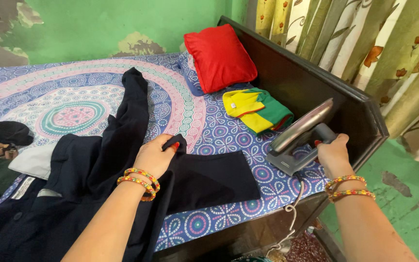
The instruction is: The person irons a pair of dark pants on a bed, moving the iron across different sections of the garment while smoothing the fabric with their other hand.
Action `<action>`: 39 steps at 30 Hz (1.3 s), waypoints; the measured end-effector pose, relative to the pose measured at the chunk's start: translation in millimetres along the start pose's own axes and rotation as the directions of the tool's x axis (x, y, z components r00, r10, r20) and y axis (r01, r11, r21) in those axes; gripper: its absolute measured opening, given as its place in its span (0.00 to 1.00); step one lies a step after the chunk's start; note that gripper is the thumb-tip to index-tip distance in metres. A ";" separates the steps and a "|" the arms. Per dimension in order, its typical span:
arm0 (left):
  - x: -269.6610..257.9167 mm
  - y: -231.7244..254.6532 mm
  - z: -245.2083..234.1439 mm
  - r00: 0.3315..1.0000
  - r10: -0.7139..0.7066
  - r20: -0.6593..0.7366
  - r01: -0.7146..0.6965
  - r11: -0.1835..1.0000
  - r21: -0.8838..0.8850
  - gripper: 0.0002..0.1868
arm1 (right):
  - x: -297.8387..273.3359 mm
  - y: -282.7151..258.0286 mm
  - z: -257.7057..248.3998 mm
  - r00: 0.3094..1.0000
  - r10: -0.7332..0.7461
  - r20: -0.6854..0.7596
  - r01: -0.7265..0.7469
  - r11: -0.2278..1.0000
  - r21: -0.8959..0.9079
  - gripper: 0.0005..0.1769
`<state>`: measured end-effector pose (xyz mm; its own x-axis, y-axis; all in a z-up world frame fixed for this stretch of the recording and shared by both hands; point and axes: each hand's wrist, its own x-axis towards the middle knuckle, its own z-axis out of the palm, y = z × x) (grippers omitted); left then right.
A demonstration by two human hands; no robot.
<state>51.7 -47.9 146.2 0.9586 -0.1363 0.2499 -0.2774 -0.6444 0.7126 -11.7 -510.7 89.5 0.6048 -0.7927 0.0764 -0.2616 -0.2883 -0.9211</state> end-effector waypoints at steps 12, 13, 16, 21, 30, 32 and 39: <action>-2.4 2.4 -1.7 0.999 -0.030 0.020 0.031 0.999 -0.011 0.17 | 20.2 22.6 2.0 0.976 -0.104 -0.193 0.065 0.978 -0.199 0.47; -4.0 4.0 -2.3 1.000 -0.021 0.018 0.021 1.000 -0.011 0.17 | 14.6 18.3 2.2 0.963 -0.141 -0.229 0.090 0.972 -0.219 0.49; -9.6 14.0 -7.4 0.999 -0.034 0.032 0.035 0.999 -0.026 0.18 | -8.7 -4.0 5.9 0.918 -0.287 -0.274 0.217 0.941 -0.261 0.48; -19.5 24.6 -11.0 0.993 0.037 0.114 -0.035 0.999 -0.018 0.18 | -51.2 -51.9 24.0 0.857 -0.500 -0.122 0.452 0.844 -0.288 0.34; -43.5 46.9 -6.0 0.951 0.151 0.271 -0.137 0.988 -0.070 0.21 | -192.1 -133.4 71.6 0.383 -0.732 0.564 0.758 0.598 0.260 0.32; -48.8 44.5 -5.6 0.944 0.210 0.256 -0.182 0.975 -0.130 0.23 | -208.1 -136.9 80.9 0.167 -0.816 0.553 0.864 0.392 0.316 0.36; -56.4 0.5 -10.9 0.936 0.302 0.182 -0.238 0.922 -0.304 0.24 | -206.2 -131.8 105.2 0.296 -0.660 0.690 0.858 0.502 0.112 0.23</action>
<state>-3.3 -32.3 139.5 0.8251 -0.4588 0.3297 -0.5038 -0.3335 0.7968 -22.8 -252.7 155.0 0.8710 0.3263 0.3672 0.4716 -0.7646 -0.4393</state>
